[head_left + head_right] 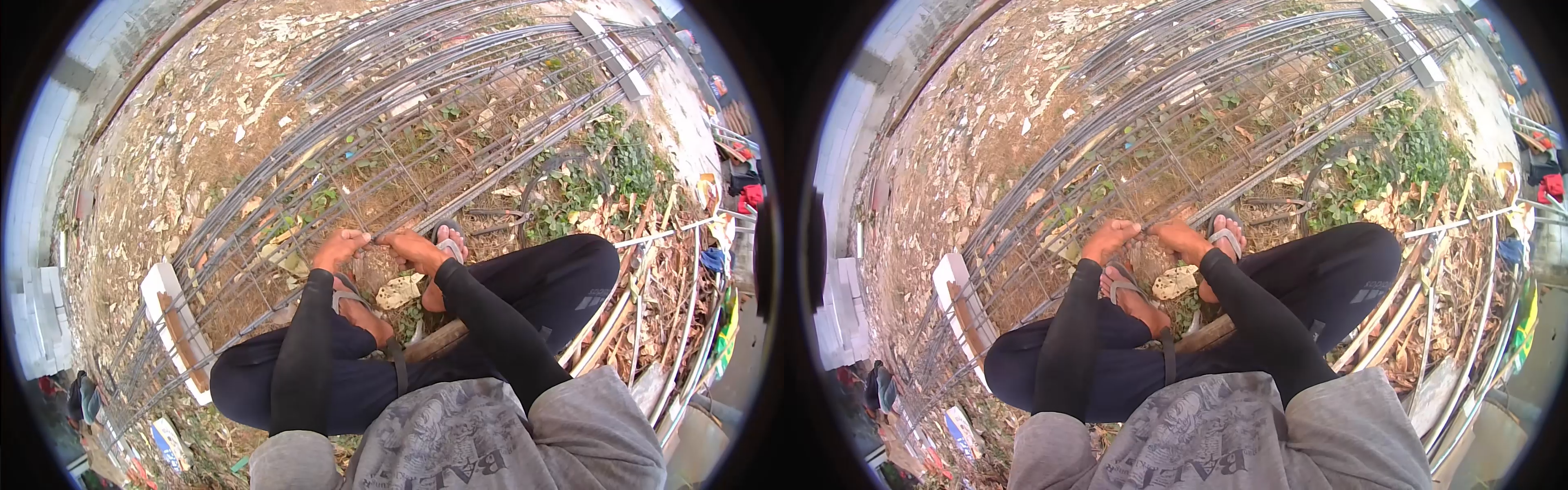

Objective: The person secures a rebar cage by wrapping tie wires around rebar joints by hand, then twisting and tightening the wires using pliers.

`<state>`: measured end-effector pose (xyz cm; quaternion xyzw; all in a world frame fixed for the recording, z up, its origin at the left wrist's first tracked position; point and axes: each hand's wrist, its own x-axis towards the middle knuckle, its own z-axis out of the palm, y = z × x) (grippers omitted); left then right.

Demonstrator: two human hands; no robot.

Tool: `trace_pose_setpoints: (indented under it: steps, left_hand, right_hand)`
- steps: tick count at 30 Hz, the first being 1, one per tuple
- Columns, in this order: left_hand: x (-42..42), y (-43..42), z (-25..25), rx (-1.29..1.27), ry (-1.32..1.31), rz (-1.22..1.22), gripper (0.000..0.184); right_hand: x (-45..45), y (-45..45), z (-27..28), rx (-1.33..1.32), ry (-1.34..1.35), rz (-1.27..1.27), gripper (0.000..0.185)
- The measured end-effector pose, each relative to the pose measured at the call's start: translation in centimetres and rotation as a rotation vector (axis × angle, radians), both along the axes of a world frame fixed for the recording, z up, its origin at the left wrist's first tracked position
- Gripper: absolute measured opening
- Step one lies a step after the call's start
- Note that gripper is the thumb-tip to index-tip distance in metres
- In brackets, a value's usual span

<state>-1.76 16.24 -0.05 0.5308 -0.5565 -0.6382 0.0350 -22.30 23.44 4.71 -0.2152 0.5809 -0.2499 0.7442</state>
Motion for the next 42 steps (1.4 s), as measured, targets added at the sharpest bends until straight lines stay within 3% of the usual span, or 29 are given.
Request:
trace_pose_setpoints:
  steps: [7,13,16,20,24,25,28,30,32,34,36,37,38,39,41,42]
  left_hand:
    - [-0.3,0.0,0.9,-0.036,-0.081,-0.006,0.039]
    - [-0.5,0.9,1.6,-0.18,-0.085,-0.001,0.04]
    - [-0.6,0.9,1.5,-0.235,-0.14,-0.039,0.041]
    - [0.2,0.7,-1.1,-0.235,-0.088,-0.032,0.042]
    - [0.3,0.4,0.2,-0.194,-0.082,-0.084,0.042]
    - [0.2,0.6,0.2,-0.177,-0.066,-0.047,0.042]
    - [0.4,0.9,0.1,-0.158,-0.058,-0.002,0.043]
    - [0.1,0.9,0.8,-0.135,-0.048,0.016,0.042]
    - [-0.2,1.1,1.5,-0.098,-0.031,0.034,0.042]
    - [-0.1,0.9,1.8,-0.056,-0.01,0.047,0.042]
    - [0.4,0.9,1.2,-0.072,-0.003,0.005,0.041]
    - [0.2,0.9,1.6,-0.096,-0.009,-0.004,0.042]
    - [0.1,1.0,2.0,-0.087,-0.025,0.01,0.042]
    - [-0.1,1.2,2.5,-0.082,-0.04,0.028,0.042]
    - [-0.6,1.4,3.5,-0.102,-0.072,0.052,0.042]
    - [-0.4,1.4,3.2,-0.107,-0.069,0.041,0.042]
  right_hand:
    - [-0.2,-1.0,-1.0,-0.001,0.158,0.104,0.026]
    - [-0.6,-1.9,-3.1,0.044,0.137,0.135,0.027]
    - [-0.6,-1.4,-0.9,-0.047,0.17,0.152,0.027]
    - [-0.5,-0.5,-2.6,-0.052,0.031,0.059,0.033]
    - [-2.0,0.6,-4.7,-0.186,-0.079,0.063,0.038]
    - [-2.5,1.1,-6.3,-0.156,-0.09,0.069,0.032]
    - [-5.1,2.7,-5.9,-0.033,-0.246,0.1,0.04]
    - [-6.5,3.5,-6.0,-0.105,-0.212,0.191,0.034]
    - [-4.4,3.2,-12.6,-0.563,0.101,0.317,0.033]
    - [-4.2,2.0,-12.8,-0.787,0.378,0.517,0.033]
    - [-5.0,2.2,-5.1,-0.769,0.62,0.8,0.034]
    - [-5.5,1.6,-3.7,-0.655,0.61,0.868,0.036]
    - [-6.3,1.3,-7.0,-0.726,0.509,0.717,0.042]
    - [-7.4,1.2,-9.7,-0.765,0.492,0.547,0.06]
    - [-13.3,0.7,-4.5,-0.194,0.346,0.213,0.068]
    - [-15.6,1.2,-7.7,-0.243,0.656,-0.038,0.06]
